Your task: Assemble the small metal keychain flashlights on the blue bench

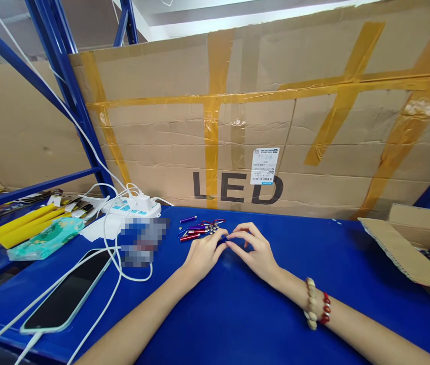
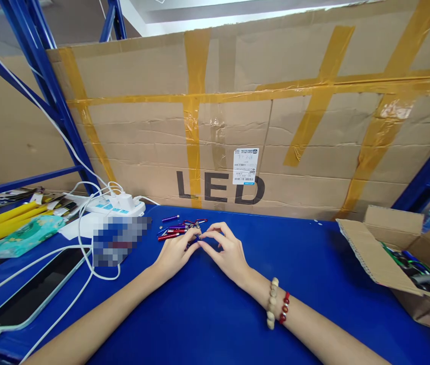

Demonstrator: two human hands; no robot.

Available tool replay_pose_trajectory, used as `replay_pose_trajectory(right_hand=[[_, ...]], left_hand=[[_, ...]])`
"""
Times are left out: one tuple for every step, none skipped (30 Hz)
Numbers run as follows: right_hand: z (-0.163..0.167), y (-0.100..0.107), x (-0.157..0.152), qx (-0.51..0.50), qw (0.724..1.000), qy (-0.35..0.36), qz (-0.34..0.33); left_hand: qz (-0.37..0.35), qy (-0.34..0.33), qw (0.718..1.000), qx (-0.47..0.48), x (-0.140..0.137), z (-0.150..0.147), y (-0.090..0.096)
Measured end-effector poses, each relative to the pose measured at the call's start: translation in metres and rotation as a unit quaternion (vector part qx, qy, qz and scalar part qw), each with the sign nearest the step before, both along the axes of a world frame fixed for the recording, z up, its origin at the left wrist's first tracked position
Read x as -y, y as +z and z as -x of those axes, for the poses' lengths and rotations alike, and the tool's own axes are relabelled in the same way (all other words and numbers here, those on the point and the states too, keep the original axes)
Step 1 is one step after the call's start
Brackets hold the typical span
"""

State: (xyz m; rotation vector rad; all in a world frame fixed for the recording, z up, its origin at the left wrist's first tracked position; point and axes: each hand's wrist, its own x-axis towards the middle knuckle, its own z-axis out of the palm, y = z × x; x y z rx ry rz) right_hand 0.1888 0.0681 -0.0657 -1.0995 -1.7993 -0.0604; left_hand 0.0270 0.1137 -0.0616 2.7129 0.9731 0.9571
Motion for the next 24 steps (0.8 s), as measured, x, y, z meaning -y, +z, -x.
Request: replay_pose_trajectory(right_hand=[[0.000,0.000,0.001,0.028,0.999,-0.011,-0.011],[-0.001,0.000,0.001,0.057,0.998,-0.023,-0.023],[-0.001,0.000,0.002,0.084,0.995,-0.034,-0.034],[-0.001,0.000,0.003,0.107,0.992,-0.042,-0.043],[-0.001,0.000,0.003,0.125,0.990,-0.046,-0.047],[-0.001,0.001,0.003,0.139,0.988,-0.048,-0.047],[-0.001,0.001,0.003,0.147,0.987,-0.047,-0.045],[-0.001,0.000,0.003,0.149,0.987,-0.044,-0.040],[-0.001,0.000,0.003,0.147,0.988,-0.040,-0.035],[-0.001,0.000,0.003,0.141,0.989,-0.037,-0.028],[-0.001,-0.001,0.002,0.134,0.990,-0.034,-0.020],[-0.001,-0.001,0.002,0.125,0.992,-0.032,-0.011],[-0.001,-0.001,0.002,0.116,0.993,-0.031,-0.003],[-0.001,-0.001,0.002,0.108,0.994,-0.031,0.006],[-0.001,-0.001,0.001,0.103,0.994,-0.032,0.013],[-0.001,-0.001,0.001,0.101,0.994,-0.034,0.019],[-0.001,0.000,0.001,0.103,0.994,-0.035,0.025],[-0.001,0.000,0.001,0.110,0.993,-0.037,0.031],[-0.001,0.000,0.001,0.122,0.991,-0.039,0.039],[-0.001,0.001,0.001,0.139,0.988,-0.039,0.050],[-0.001,0.000,0.001,0.158,0.985,-0.038,0.061],[0.000,0.000,0.001,0.177,0.981,-0.038,0.071],[0.000,-0.001,0.000,0.194,0.977,-0.038,0.080],[0.000,-0.001,-0.001,0.208,0.973,-0.040,0.087]], left_hand=[[-0.005,-0.003,1.000,-0.004,-0.001,0.001,0.000],[-0.010,-0.007,1.000,-0.010,-0.001,0.001,0.000],[-0.015,-0.010,1.000,-0.017,-0.001,0.002,0.000],[-0.018,-0.014,0.999,-0.025,-0.001,0.003,0.000],[-0.019,-0.016,0.999,-0.032,-0.001,0.004,-0.001],[-0.018,-0.019,0.999,-0.038,-0.001,0.004,-0.001],[-0.016,-0.021,0.999,-0.041,-0.001,0.005,-0.001],[-0.012,-0.022,0.999,-0.042,0.000,0.005,-0.002],[-0.009,-0.023,0.999,-0.041,0.000,0.004,-0.003],[-0.004,-0.023,0.999,-0.039,0.000,0.004,-0.003],[0.001,-0.021,0.999,-0.037,0.000,0.003,-0.004],[0.006,-0.018,0.999,-0.038,0.000,0.002,-0.003],[0.008,-0.014,0.999,-0.041,-0.001,0.002,-0.003],[0.009,-0.009,0.999,-0.045,-0.001,0.001,-0.001],[0.006,-0.003,0.999,-0.048,-0.002,0.001,0.001],[0.003,0.007,0.999,-0.044,-0.002,0.002,0.004],[0.000,0.021,0.999,-0.032,-0.003,0.003,0.007],[0.002,0.042,0.999,-0.008,-0.005,0.005,0.010],[0.009,0.067,0.997,0.024,-0.006,0.007,0.013],[0.019,0.094,0.994,0.059,-0.008,0.010,0.016],[0.032,0.120,0.988,0.091,-0.010,0.012,0.018],[0.048,0.144,0.981,0.119,-0.012,0.015,0.019],[0.066,0.162,0.974,0.141,-0.013,0.016,0.019],[0.084,0.173,0.968,0.159,-0.015,0.017,0.018]])
